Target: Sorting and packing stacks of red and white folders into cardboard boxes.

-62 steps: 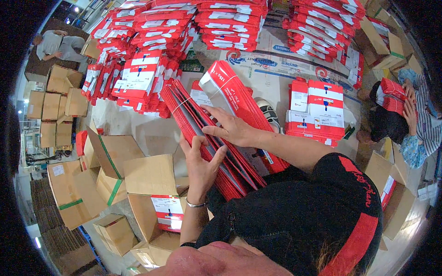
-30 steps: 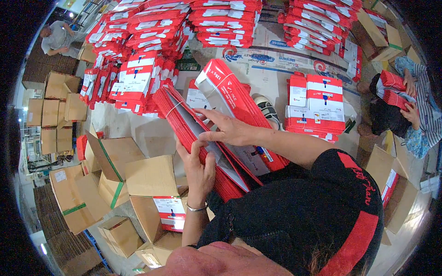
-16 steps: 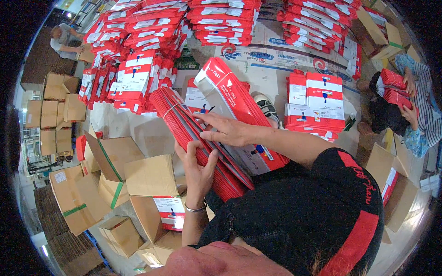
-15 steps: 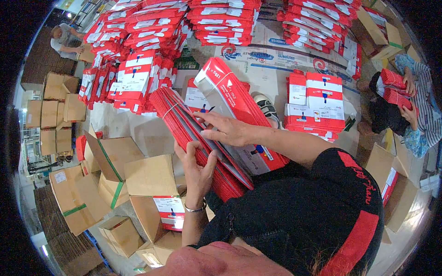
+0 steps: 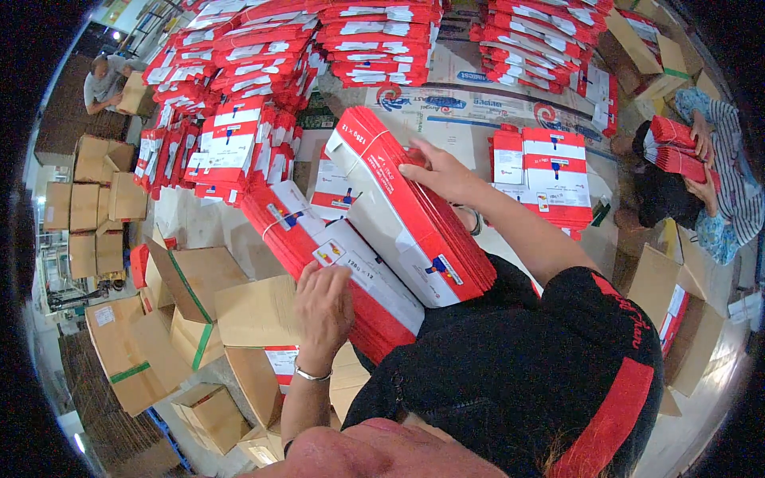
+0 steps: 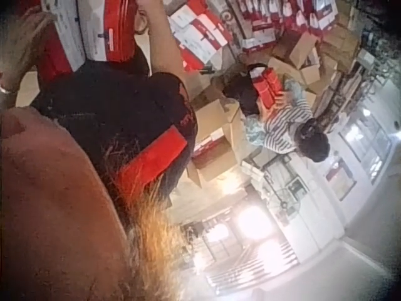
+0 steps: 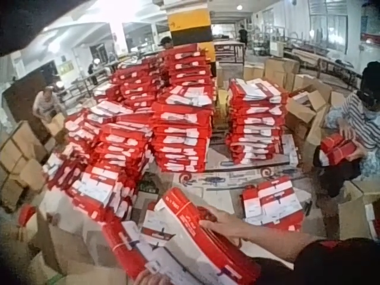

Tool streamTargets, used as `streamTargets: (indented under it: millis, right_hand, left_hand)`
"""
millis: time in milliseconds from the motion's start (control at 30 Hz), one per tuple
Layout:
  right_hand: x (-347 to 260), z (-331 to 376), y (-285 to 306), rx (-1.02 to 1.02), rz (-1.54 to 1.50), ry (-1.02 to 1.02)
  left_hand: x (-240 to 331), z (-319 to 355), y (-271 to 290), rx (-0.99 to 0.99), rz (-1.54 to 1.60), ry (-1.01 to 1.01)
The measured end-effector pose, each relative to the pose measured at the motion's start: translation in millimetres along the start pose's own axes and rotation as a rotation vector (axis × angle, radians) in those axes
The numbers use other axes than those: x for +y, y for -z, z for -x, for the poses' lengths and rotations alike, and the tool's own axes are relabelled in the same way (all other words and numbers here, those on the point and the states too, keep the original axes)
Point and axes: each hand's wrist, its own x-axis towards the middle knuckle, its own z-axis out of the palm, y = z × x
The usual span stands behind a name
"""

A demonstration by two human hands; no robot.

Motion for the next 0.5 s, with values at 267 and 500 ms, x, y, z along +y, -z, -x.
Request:
streamTargets:
  millis: [267, 500]
  right_hand:
    - [-43.3, 8.2, -26.8, -0.291, -0.288, -0.012]
    - [-62.1, 4.9, -43.2, -0.406, -0.247, 0.121]
  left_hand:
    - [4.2, -40.5, -19.4, 0.095, 0.546, 0.293]
    - [-6.4, -49.7, -11.2, 0.037, 1.117, 0.549]
